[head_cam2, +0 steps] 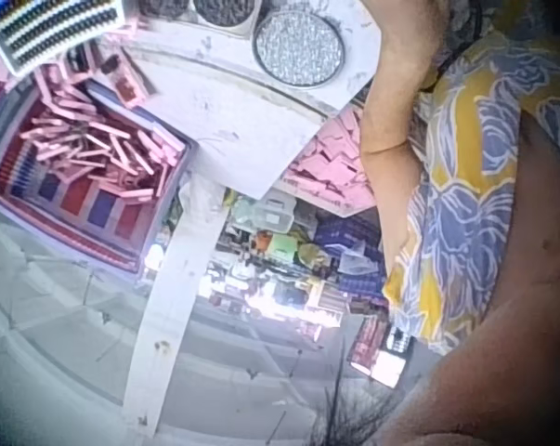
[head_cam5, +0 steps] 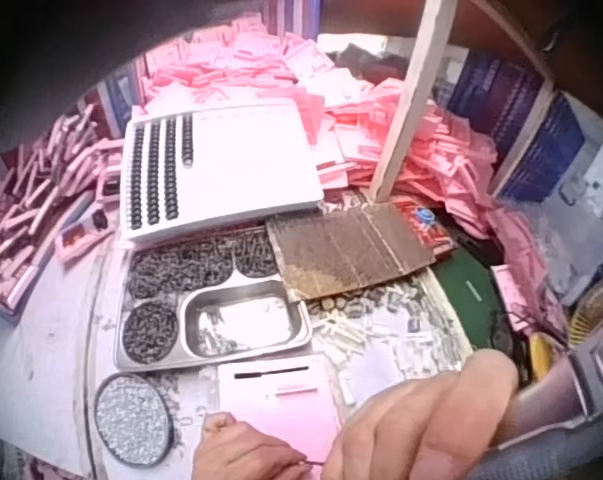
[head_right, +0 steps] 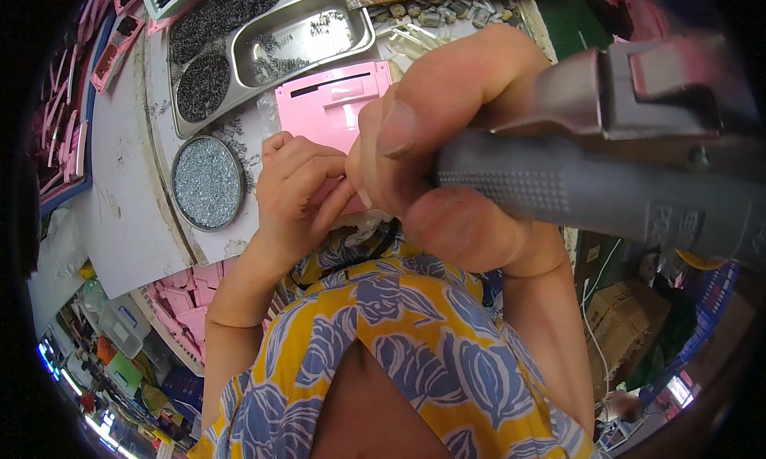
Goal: Assemble electronic components and plastic parts into a toy housing using a soldering iron and electric screwdriver.
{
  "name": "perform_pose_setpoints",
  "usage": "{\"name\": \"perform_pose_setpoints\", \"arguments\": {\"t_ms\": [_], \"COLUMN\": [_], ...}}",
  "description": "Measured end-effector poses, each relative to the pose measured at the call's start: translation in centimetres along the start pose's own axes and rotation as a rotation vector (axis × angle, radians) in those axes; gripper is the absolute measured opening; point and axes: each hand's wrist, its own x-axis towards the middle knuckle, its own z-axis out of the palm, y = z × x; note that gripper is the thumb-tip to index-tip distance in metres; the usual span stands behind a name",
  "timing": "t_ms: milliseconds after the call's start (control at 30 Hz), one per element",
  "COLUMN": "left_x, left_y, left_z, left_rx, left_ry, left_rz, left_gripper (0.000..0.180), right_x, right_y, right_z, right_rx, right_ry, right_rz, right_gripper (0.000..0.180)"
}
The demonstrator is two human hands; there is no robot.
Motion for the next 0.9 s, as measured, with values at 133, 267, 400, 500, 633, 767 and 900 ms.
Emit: {"name": "perform_pose_setpoints", "arguments": {"t_ms": [133, 267, 400, 500, 633, 767, 900], "left_x": [0.4, 0.5, 0.7, 1.0, 1.1, 1.7, 2.2], "left_y": [0.2, -0.2, -0.3, -0.3, -0.4, -1.7, -3.5], "left_z": [0.2, 0.3, 0.6, 0.6, 0.8, 0.1, 0.1], "left_rx": [-0.018, 0.016, 0.067, 0.080, -0.012, 0.055, 0.070], "left_ry": [-0.001, -0.009, 0.002, 0.001, -0.007, 0.042, -0.042], "left_rz": [-0.009, 0.008, 0.030, 0.036, 0.048, -0.048, -0.127], "left_gripper": [0.016, 0.015, 0.015, 0.015, 0.014, 0.013, 0.021], "right_x": [-0.4, -0.5, -0.4, -0.4, 0.0, 0.9, 3.7], "right_y": [0.1, 0.3, 0.6, 0.7, 0.7, 2.3, 5.4], "right_z": [0.3, 0.5, 0.4, 0.4, -0.1, -3.1, -7.0], "right_rx": [0.009, 0.024, 0.001, -0.028, -0.028, -0.170, -0.129], "right_ry": [0.067, 0.113, 0.110, 0.115, 0.083, 0.084, 0.052], "right_rz": [0.052, 0.079, 0.070, 0.069, 0.071, -0.054, -0.128], "right_gripper": [0.029, 0.030, 0.030, 0.031, 0.031, 0.023, 0.020]}}
